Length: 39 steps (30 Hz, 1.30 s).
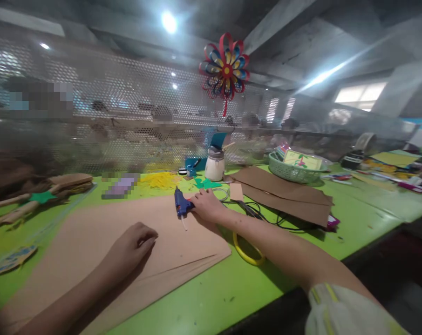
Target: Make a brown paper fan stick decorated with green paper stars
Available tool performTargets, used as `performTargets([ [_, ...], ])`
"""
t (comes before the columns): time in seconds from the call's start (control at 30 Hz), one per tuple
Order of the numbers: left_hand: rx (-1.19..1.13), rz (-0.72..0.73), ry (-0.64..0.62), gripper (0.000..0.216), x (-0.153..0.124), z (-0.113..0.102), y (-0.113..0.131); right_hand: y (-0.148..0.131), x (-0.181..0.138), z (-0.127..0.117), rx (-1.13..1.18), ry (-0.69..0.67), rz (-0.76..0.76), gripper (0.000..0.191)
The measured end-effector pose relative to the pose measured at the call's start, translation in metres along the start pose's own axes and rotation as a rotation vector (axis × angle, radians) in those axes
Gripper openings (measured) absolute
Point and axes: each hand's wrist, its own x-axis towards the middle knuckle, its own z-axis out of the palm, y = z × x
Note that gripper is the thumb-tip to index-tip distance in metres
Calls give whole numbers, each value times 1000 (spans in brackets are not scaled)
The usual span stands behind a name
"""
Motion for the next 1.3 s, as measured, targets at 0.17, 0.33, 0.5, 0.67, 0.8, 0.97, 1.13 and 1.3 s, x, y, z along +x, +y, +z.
performTargets([
  [0.17, -7, 53, -8, 27, 1, 7, -2, 29, -6, 0, -79, 16, 3, 25],
  [0.33, 17, 117, 0, 28, -2, 14, -3, 63, -11, 3, -155, 42, 94, 23],
  [0.5, 56, 142, -16, 29, -3, 15, -4, 96, -22, 11, -203, 53, 217, 27],
  [0.67, 112, 138, -43, 28, -7, 10, 5, 117, -34, 19, -179, 21, 221, 29],
  [0.8, 159, 142, -62, 30, -11, 6, 17, 123, -38, 23, -138, -9, 206, 28],
  [0.97, 153, 167, -84, 30, -9, 4, 19, 116, -37, 28, -111, -20, 261, 29],
  [1.13, 125, 187, -99, 31, -6, 4, 12, 107, -26, 30, -112, -42, 341, 29],
  [1.3, 107, 200, -74, 31, -3, 7, 2, 100, -23, 27, -106, -51, 403, 30],
])
